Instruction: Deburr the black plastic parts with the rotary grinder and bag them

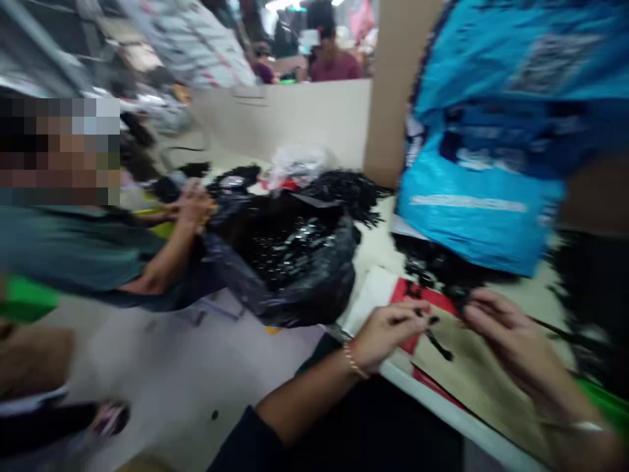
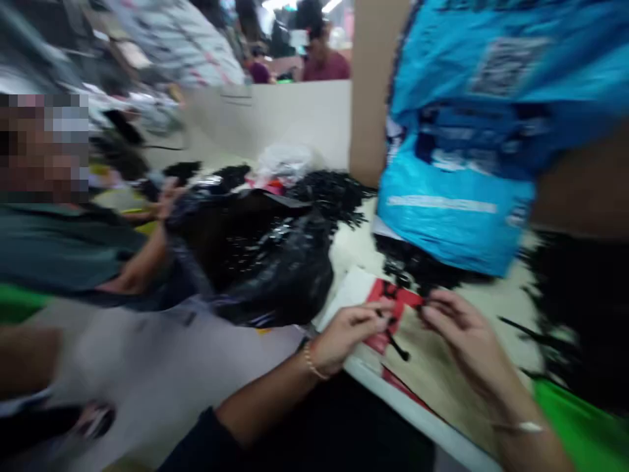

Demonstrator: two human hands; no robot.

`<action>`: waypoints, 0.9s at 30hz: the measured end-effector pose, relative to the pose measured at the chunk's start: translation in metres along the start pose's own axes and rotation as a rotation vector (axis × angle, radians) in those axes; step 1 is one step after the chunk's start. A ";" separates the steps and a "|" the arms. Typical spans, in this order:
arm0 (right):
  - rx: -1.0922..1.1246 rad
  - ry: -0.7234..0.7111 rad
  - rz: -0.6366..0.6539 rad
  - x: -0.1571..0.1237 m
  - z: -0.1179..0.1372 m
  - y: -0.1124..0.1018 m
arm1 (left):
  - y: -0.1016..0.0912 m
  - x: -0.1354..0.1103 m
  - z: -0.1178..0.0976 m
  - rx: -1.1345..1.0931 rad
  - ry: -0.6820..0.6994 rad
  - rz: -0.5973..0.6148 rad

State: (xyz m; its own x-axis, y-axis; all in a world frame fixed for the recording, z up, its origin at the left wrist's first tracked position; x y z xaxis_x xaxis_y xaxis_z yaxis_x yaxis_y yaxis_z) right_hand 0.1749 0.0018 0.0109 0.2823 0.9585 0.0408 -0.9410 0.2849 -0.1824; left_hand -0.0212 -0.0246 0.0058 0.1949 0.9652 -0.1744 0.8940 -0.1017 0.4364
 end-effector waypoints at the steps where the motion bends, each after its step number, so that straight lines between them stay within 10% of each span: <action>1: 0.040 0.048 0.045 -0.017 0.005 0.008 | 0.002 -0.005 -0.001 -0.002 -0.024 0.014; 9: 0.029 -0.089 0.037 -0.083 0.038 0.007 | 0.028 -0.047 0.009 0.062 -0.103 0.098; 27: -0.231 -0.155 0.197 -0.123 0.046 0.004 | 0.030 -0.068 0.013 0.046 -0.090 0.105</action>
State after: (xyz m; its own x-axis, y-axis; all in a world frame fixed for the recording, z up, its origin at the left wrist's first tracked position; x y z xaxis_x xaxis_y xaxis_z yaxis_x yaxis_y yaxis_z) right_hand 0.1281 -0.1142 0.0503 0.0513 0.9904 0.1283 -0.9024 0.1010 -0.4189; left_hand -0.0024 -0.0965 0.0189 0.3218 0.9233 -0.2097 0.8840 -0.2137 0.4157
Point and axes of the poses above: each hand's wrist, its own x-axis towards the middle knuckle, its own y-axis out of the palm, z = x × y, the point moved 9 cm from there along x, towards the middle knuckle, and after that the axes turned 11 degrees about -z, right-handed, at the moved point
